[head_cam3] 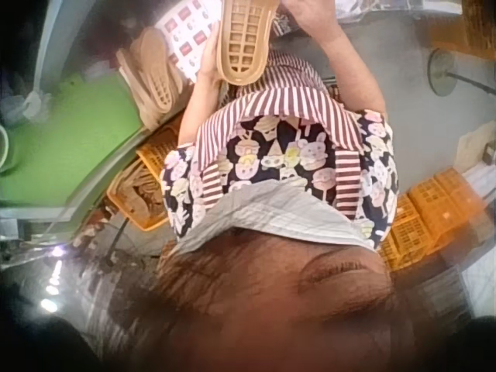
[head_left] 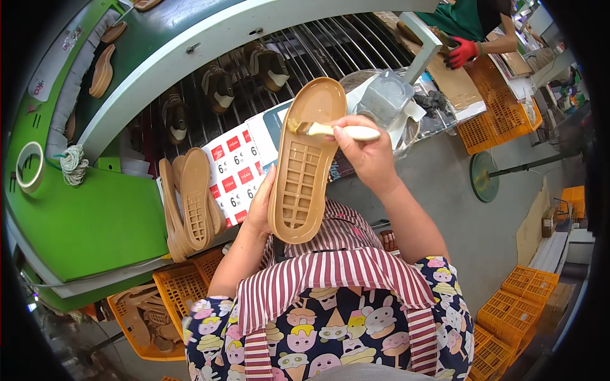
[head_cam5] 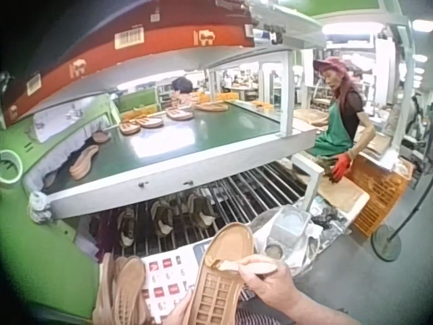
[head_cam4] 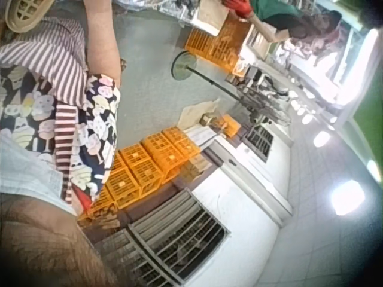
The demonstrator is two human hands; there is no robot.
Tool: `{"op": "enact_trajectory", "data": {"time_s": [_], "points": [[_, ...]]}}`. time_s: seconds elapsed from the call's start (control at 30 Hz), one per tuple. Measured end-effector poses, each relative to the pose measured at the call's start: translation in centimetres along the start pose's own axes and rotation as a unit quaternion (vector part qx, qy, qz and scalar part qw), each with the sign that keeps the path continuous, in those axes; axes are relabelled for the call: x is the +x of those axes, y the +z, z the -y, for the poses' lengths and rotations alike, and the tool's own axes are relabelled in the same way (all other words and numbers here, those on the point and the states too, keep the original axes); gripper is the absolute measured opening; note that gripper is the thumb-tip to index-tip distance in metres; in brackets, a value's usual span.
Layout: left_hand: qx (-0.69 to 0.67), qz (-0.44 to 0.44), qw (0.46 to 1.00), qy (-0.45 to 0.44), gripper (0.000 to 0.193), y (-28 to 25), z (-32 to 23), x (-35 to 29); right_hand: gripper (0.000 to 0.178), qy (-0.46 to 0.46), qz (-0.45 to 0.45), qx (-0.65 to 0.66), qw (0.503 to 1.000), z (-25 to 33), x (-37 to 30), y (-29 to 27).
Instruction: Applying a liquid coating or adhesive to the inside of a shoe sole using a brush in a factory setting.
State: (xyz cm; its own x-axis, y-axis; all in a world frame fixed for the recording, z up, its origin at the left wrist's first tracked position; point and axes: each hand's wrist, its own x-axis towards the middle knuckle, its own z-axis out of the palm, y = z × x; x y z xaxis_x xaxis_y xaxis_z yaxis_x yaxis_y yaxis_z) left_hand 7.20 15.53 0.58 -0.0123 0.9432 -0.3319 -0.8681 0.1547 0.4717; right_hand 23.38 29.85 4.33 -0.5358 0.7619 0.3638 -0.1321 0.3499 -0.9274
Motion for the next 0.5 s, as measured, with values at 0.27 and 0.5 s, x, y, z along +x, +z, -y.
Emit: {"op": "enact_trajectory", "data": {"time_s": [0.27, 0.5], "points": [[-0.062, 0.074, 0.995, 0.035, 0.056, -1.9, -0.5, 1.4, 0.014, -0.037, 0.014, -0.056, 0.998, 1.7, -2.8, 2.9], [0.006, 0.019, 0.997, 0.077, 0.06, -2.8, -0.9, 2.8, 0.016, -0.08, 0.095, -0.055, 0.991, 2.8, -5.0, 3.7]]}}
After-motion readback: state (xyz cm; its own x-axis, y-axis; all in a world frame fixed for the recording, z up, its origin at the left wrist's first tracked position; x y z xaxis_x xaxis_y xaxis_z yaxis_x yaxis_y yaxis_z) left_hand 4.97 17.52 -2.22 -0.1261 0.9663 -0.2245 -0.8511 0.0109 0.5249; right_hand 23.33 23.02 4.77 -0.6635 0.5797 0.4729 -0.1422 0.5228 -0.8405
